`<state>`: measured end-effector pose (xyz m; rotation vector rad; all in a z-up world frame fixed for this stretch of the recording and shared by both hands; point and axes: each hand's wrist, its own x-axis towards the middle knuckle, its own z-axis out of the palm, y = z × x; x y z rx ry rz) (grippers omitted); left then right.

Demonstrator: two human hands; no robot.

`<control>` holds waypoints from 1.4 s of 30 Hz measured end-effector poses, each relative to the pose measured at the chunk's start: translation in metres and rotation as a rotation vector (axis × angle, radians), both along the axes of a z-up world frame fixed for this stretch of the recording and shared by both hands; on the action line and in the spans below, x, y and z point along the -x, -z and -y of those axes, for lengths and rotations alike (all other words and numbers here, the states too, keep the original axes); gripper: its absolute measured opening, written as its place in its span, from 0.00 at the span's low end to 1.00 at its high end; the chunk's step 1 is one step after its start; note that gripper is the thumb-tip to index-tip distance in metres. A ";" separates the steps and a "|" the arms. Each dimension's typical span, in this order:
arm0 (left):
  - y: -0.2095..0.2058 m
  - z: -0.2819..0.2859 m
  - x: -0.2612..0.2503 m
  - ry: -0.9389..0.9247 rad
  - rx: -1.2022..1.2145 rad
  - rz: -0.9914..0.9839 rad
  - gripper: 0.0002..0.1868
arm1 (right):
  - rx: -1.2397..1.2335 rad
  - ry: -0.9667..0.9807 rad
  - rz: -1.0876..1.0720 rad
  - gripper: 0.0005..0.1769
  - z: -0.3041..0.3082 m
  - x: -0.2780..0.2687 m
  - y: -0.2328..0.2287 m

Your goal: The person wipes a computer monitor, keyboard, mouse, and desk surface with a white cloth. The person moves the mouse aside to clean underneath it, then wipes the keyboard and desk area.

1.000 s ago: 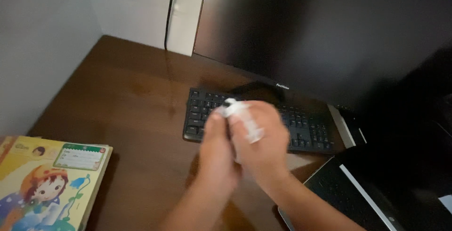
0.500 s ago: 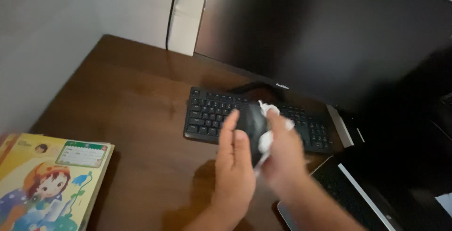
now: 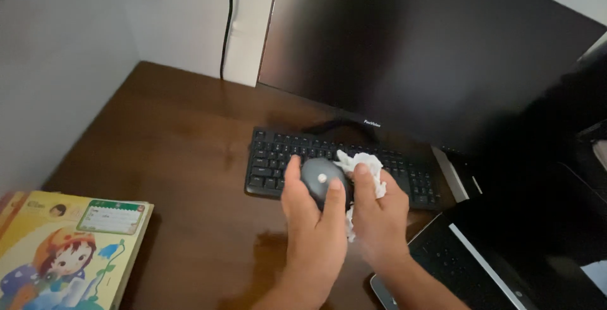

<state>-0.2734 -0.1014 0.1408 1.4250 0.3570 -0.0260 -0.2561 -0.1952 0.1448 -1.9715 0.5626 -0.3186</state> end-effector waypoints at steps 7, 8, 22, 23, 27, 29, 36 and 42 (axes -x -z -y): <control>-0.025 -0.022 -0.015 -0.162 0.335 -0.318 0.48 | -0.781 0.116 0.059 0.18 -0.005 -0.004 -0.007; -0.036 -0.027 -0.013 -0.182 0.551 -0.380 0.38 | -0.808 0.154 -0.023 0.16 -0.015 0.003 -0.028; -0.036 -0.028 0.014 0.206 0.398 -0.372 0.37 | -0.179 -0.144 -0.078 0.19 -0.029 0.028 -0.041; -0.041 -0.029 0.017 0.214 0.497 -0.370 0.37 | -0.142 -0.166 -0.016 0.16 -0.024 0.025 -0.037; -0.058 -0.035 0.026 0.275 0.571 -0.408 0.35 | -0.249 -0.033 0.049 0.16 -0.009 0.005 -0.023; -0.028 -0.023 0.022 0.233 0.626 -0.322 0.32 | -0.170 -0.044 0.068 0.16 0.003 0.002 -0.007; -0.029 -0.042 0.013 0.159 0.952 -0.559 0.35 | -0.429 0.321 0.026 0.16 0.017 -0.013 -0.050; -0.004 -0.021 0.015 0.314 1.160 -0.354 0.34 | -0.447 0.151 0.248 0.19 -0.006 -0.006 -0.060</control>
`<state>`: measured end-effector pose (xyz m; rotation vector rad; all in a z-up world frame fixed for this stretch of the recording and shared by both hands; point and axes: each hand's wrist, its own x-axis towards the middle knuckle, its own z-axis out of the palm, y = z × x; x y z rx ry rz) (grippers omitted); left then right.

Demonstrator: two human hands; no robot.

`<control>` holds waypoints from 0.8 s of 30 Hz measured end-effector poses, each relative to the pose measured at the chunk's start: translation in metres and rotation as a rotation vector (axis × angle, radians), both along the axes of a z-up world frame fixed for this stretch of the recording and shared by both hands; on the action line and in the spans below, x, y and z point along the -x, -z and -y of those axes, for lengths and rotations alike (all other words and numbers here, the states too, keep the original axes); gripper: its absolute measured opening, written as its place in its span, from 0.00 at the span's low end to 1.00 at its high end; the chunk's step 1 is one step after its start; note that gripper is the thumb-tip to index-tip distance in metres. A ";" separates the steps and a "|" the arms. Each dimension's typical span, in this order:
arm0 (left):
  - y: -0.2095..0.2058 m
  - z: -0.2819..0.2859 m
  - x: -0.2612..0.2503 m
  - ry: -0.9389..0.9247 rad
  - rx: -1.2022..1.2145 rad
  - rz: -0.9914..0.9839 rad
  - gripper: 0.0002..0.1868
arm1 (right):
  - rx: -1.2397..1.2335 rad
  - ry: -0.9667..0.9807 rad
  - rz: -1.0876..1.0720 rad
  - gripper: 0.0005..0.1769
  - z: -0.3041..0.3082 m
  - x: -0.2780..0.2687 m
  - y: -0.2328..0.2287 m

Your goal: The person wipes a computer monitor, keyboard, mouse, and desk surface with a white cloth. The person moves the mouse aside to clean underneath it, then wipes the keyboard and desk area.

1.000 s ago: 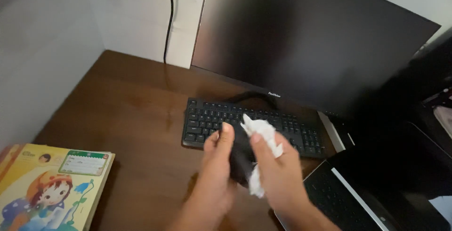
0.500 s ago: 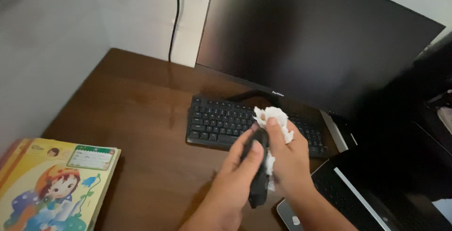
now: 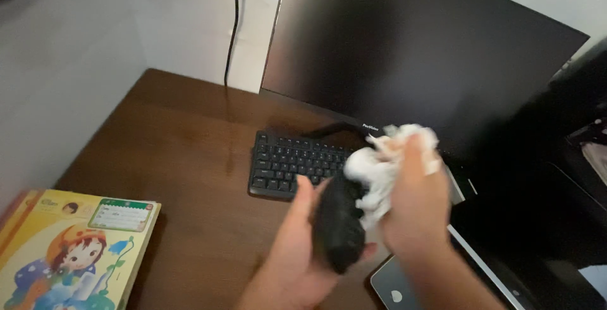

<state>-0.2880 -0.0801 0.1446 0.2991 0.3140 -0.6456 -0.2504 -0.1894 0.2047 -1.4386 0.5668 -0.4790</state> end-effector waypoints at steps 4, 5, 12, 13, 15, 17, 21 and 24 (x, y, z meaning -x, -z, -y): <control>-0.004 0.014 0.002 -0.017 -0.007 -0.194 0.29 | 0.522 -0.148 -0.272 0.23 -0.016 0.030 0.022; -0.001 0.011 0.001 -0.058 -0.036 -0.212 0.30 | 0.577 -0.292 -0.182 0.26 -0.014 0.035 0.036; -0.001 -0.010 -0.013 -0.346 -0.043 -0.187 0.30 | 0.906 -0.567 0.170 0.28 -0.021 0.071 0.066; -0.001 -0.011 -0.013 -0.346 -0.044 -0.187 0.30 | 0.905 -0.566 0.170 0.28 -0.021 0.072 0.068; -0.001 -0.013 -0.015 -0.356 0.033 -0.264 0.35 | 0.808 -0.544 0.336 0.20 -0.021 0.073 0.072; 0.003 -0.020 -0.021 -0.419 0.000 -0.287 0.24 | 0.621 -0.444 0.067 0.19 -0.022 0.067 0.061; -0.011 -0.046 -0.029 -0.362 -0.016 -0.282 0.18 | 0.192 -0.164 -0.078 0.14 -0.011 0.050 0.039; 0.019 -0.056 -0.034 -0.351 0.034 -0.160 0.28 | 0.036 -0.161 -0.071 0.09 -0.010 0.040 0.005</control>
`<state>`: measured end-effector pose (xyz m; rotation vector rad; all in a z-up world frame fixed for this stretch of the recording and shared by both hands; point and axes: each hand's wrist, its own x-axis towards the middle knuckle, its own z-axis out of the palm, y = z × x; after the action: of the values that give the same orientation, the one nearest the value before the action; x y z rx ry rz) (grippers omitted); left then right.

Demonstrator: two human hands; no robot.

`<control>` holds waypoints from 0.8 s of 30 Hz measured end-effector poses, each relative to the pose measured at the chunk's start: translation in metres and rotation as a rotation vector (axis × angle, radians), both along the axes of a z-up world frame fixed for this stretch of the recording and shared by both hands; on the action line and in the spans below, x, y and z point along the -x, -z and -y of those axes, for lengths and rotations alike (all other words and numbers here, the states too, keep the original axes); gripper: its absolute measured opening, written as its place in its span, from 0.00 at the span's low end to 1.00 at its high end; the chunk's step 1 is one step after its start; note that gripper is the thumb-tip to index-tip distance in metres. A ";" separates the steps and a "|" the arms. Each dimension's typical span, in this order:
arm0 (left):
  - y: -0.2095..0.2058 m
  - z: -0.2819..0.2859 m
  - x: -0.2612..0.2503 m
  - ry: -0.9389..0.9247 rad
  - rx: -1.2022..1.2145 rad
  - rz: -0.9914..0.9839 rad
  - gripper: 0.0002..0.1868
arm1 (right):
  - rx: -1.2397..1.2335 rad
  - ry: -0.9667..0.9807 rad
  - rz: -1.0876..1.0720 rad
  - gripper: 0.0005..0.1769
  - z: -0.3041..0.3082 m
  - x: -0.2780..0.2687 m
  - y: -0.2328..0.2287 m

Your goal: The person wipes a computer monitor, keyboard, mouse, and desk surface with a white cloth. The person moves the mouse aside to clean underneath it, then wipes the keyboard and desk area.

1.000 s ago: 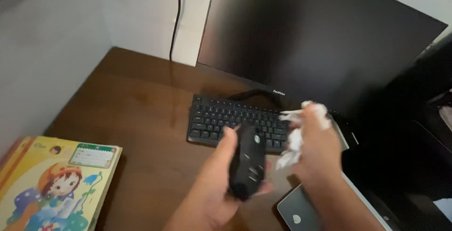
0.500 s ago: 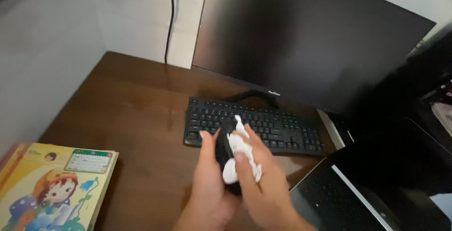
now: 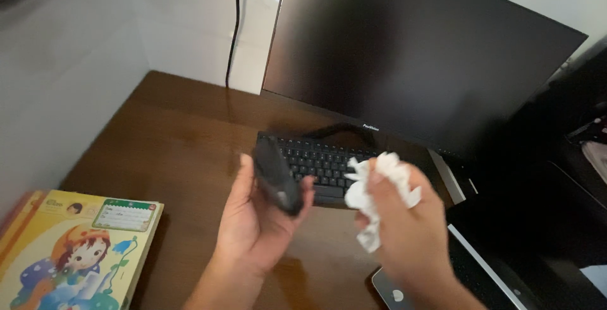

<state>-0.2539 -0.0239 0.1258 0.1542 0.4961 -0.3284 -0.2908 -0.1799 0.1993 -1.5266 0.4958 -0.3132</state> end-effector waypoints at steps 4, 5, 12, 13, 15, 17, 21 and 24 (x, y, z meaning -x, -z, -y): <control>-0.016 0.003 0.009 0.074 -0.179 -0.213 0.37 | -0.017 0.093 -0.065 0.07 -0.014 0.000 -0.032; -0.012 0.007 0.010 0.117 -0.152 -0.184 0.35 | 0.065 0.105 -0.035 0.09 -0.014 -0.002 -0.028; -0.032 0.028 0.021 0.126 -0.157 -0.008 0.27 | 1.317 -0.686 0.541 0.22 -0.009 -0.005 0.041; -0.036 0.027 0.020 0.125 -0.159 -0.005 0.27 | 1.317 -0.684 0.545 0.22 -0.010 -0.009 0.040; -0.041 0.026 0.020 0.078 -0.240 0.022 0.23 | 1.325 -0.665 0.357 0.26 -0.010 -0.014 0.039; -0.050 0.023 0.019 0.169 -0.383 0.091 0.21 | 1.184 -0.638 0.320 0.27 -0.007 -0.031 0.033; -0.033 0.028 0.007 0.075 -0.694 0.372 0.26 | 0.610 -0.317 -0.165 0.27 -0.036 -0.045 -0.019; -0.014 0.027 0.009 -0.029 -1.075 0.632 0.25 | -0.005 -0.187 0.085 0.10 -0.026 -0.074 0.019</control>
<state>-0.2626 -0.0506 0.1395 1.2517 -0.0036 0.0576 -0.2169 -0.1543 0.1806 -1.5352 0.2845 -0.2305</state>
